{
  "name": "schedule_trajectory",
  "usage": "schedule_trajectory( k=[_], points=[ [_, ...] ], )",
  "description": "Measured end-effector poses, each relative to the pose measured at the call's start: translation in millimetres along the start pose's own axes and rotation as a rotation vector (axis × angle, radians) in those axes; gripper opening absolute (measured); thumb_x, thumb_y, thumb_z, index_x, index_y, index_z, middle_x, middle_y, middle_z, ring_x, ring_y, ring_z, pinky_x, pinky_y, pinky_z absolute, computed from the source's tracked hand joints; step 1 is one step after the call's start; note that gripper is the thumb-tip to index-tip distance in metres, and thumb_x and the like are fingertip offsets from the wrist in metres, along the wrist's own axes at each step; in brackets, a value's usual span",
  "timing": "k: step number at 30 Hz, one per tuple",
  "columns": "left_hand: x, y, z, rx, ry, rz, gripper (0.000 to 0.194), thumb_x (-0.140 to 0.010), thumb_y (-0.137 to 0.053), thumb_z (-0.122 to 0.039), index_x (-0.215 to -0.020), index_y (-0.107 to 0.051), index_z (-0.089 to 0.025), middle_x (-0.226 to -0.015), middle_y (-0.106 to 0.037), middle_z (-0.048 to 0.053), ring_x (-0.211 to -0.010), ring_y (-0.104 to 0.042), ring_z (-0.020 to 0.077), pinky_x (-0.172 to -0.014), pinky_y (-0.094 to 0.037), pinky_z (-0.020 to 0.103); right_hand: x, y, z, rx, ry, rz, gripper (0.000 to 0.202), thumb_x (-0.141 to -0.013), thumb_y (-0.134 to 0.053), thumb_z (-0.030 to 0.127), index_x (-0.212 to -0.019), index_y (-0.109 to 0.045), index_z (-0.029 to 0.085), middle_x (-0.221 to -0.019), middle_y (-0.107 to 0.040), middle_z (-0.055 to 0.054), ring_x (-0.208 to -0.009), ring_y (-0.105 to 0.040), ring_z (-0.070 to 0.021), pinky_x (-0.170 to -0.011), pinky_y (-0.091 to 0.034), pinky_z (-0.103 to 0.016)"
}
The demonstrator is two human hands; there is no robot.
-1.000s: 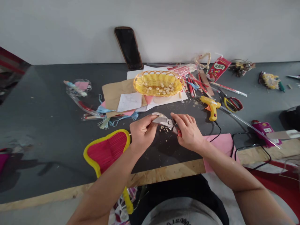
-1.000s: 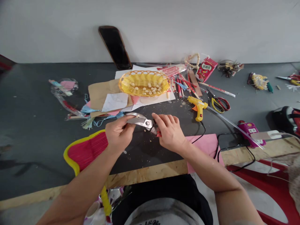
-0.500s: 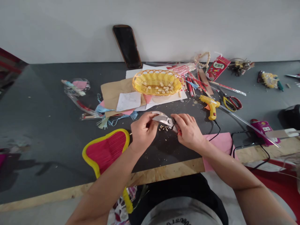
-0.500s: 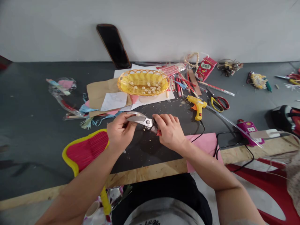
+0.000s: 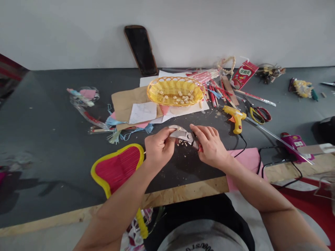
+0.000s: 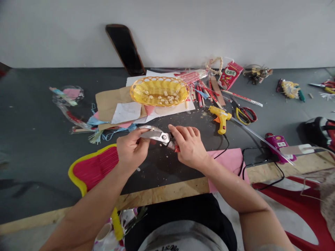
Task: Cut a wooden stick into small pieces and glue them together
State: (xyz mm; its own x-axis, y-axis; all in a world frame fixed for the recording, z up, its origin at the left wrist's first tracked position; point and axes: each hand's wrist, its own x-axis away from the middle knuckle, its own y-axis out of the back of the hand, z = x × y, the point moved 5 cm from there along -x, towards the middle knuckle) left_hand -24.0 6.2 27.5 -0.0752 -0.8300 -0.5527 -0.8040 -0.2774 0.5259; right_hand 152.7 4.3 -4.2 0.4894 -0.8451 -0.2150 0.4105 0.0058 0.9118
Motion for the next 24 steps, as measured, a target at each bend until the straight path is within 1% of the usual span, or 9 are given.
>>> schedule_trajectory(
  k=[5, 8, 10, 13, 16, 20, 24],
  points=[
    [0, -0.3, -2, 0.014, 0.023, 0.016, 0.016, -0.089, -0.055, -0.015, -0.084, -0.069, -0.02, -0.059, -0.07, -0.006, -0.05, -0.064, 0.0083, -0.052, -0.047, 0.016, 2, -2, -1, -0.044, -0.002, 0.003, 0.072, -0.074, -0.05, 0.007, -0.145, -0.043, 0.014, -0.128, -0.06, -0.016, -0.114, -0.054, -0.0302, -0.097, -0.046, -0.047],
    [1, -2.2, -1, 0.024, 0.057, 0.029, 0.016, -0.091, -0.055, -0.017, -0.086, -0.07, -0.02, -0.059, -0.07, -0.005, -0.051, -0.065, 0.0089, -0.054, -0.048, 0.017, 3, -2, -1, -0.07, -0.024, 0.029, 0.068, -0.073, -0.05, 0.007, -0.141, -0.047, 0.014, -0.123, -0.062, -0.016, -0.111, -0.055, -0.0301, -0.094, -0.047, -0.046],
    [1, -4.4, 1, 0.022, 0.088, 0.042, 0.017, -0.092, -0.054, -0.018, -0.089, -0.07, -0.02, -0.062, -0.072, -0.004, -0.056, -0.068, 0.01, -0.057, -0.05, 0.017, 2, -2, -2, -0.074, -0.054, 0.05, 0.065, -0.073, -0.05, 0.007, -0.138, -0.05, 0.015, -0.121, -0.062, -0.015, -0.11, -0.055, -0.0298, -0.094, -0.047, -0.045],
    [2, -6.4, 5, -0.004, 0.111, 0.022, 0.013, -0.091, -0.058, -0.02, -0.093, -0.071, -0.02, -0.075, -0.077, -0.001, -0.066, -0.072, 0.0117, -0.064, -0.052, 0.018, 1, -2, -3, -0.059, -0.086, 0.051, 0.063, -0.074, -0.051, 0.008, -0.137, -0.051, 0.017, -0.121, -0.062, -0.015, -0.11, -0.055, -0.0302, -0.094, -0.047, -0.046],
    [3, -5.6, 8, -0.001, 0.104, -0.044, 0.01, -0.087, -0.064, -0.019, -0.094, -0.07, -0.02, -0.083, -0.079, 0.0, -0.07, -0.073, 0.0118, -0.067, -0.053, 0.018, -1, -2, -3, -0.021, -0.084, 0.033, 0.067, -0.075, -0.052, 0.009, -0.141, -0.048, 0.017, -0.125, -0.061, -0.016, -0.111, -0.054, -0.0313, -0.093, -0.046, -0.047],
    [4, -4.6, 9, 0.019, 0.077, -0.088, 0.007, -0.088, -0.063, -0.018, -0.088, -0.07, -0.02, -0.081, -0.078, -0.001, -0.069, -0.073, 0.0114, -0.066, -0.053, 0.018, 0, -3, -1, 0.004, -0.049, 0.036, 0.073, -0.075, -0.051, 0.009, -0.147, -0.042, 0.015, -0.132, -0.059, -0.017, -0.116, -0.052, -0.0317, -0.094, -0.045, -0.047],
    [5, -3.7, 9, 0.005, 0.049, -0.092, 0.006, -0.087, -0.064, -0.019, -0.086, -0.07, -0.02, -0.077, -0.077, -0.001, -0.063, -0.071, 0.0108, -0.061, -0.052, 0.018, 1, -2, 1, -0.002, -0.029, 0.056, 0.075, -0.074, -0.05, 0.008, -0.149, -0.039, 0.014, -0.136, -0.057, -0.016, -0.117, -0.051, -0.0312, -0.096, -0.044, -0.048]
  ],
)
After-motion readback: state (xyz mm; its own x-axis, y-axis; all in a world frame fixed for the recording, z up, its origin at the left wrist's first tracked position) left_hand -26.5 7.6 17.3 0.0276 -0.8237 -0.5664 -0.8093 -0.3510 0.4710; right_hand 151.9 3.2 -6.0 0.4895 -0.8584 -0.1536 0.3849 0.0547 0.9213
